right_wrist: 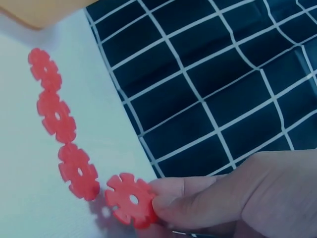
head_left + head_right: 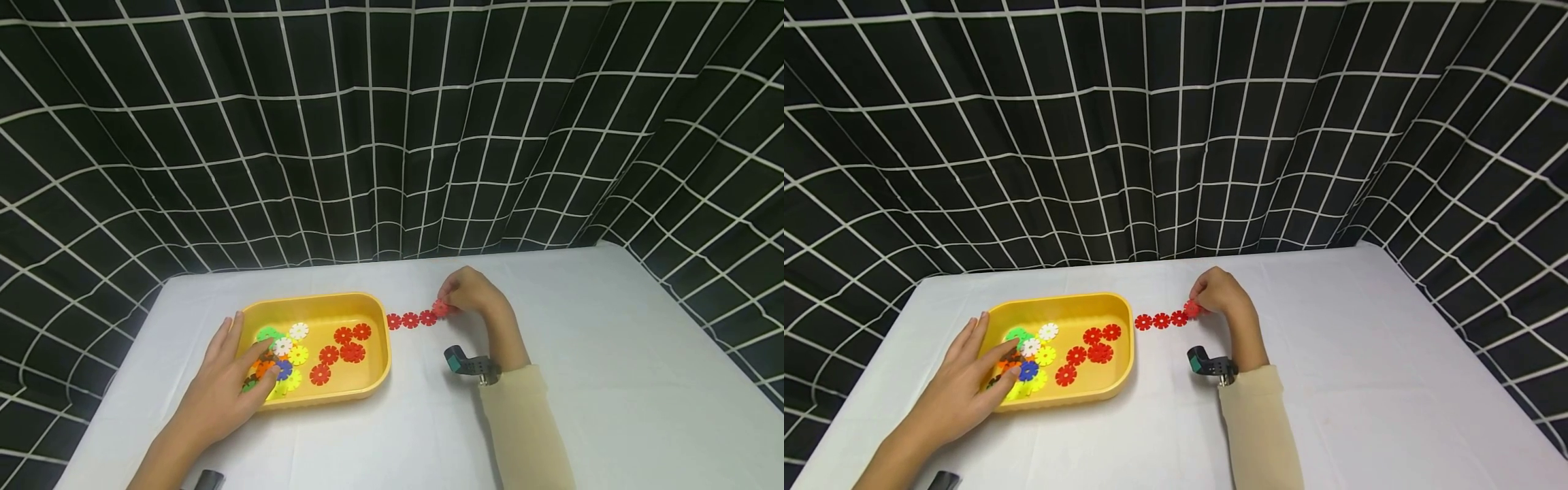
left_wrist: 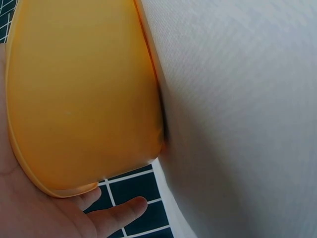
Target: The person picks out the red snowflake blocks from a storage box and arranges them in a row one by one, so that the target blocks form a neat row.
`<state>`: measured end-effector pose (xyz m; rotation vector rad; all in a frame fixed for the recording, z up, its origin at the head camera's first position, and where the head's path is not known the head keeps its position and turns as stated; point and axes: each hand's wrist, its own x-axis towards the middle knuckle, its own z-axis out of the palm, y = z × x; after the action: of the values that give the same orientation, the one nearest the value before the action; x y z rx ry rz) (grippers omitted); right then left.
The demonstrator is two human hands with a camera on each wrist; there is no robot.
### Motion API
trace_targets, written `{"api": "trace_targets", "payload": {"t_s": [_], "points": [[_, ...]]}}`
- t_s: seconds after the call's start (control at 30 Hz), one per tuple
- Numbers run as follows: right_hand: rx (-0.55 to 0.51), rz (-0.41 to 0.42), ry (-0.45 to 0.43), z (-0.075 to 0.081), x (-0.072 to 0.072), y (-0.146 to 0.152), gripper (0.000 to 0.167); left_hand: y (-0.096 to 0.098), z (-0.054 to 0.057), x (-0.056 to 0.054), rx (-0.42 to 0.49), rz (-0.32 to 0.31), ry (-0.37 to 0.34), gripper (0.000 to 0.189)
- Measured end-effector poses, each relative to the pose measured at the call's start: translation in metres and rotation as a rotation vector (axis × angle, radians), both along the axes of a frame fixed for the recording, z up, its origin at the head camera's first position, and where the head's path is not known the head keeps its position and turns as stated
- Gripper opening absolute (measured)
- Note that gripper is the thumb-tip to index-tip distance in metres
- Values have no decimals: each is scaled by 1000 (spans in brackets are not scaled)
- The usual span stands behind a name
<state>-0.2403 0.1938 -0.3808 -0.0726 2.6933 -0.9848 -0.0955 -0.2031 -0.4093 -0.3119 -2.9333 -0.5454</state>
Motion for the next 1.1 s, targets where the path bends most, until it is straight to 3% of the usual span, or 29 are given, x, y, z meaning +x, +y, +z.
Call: {"api": "trace_targets", "payload": {"t_s": [0.73,1.1], "points": [[120,-36,-55,-6,0,-3,15,0,1,0,-8,2,4,51],[120,-24,-14,-2,3,-6,12,0,1,0,-1,-6,7,49]]}}
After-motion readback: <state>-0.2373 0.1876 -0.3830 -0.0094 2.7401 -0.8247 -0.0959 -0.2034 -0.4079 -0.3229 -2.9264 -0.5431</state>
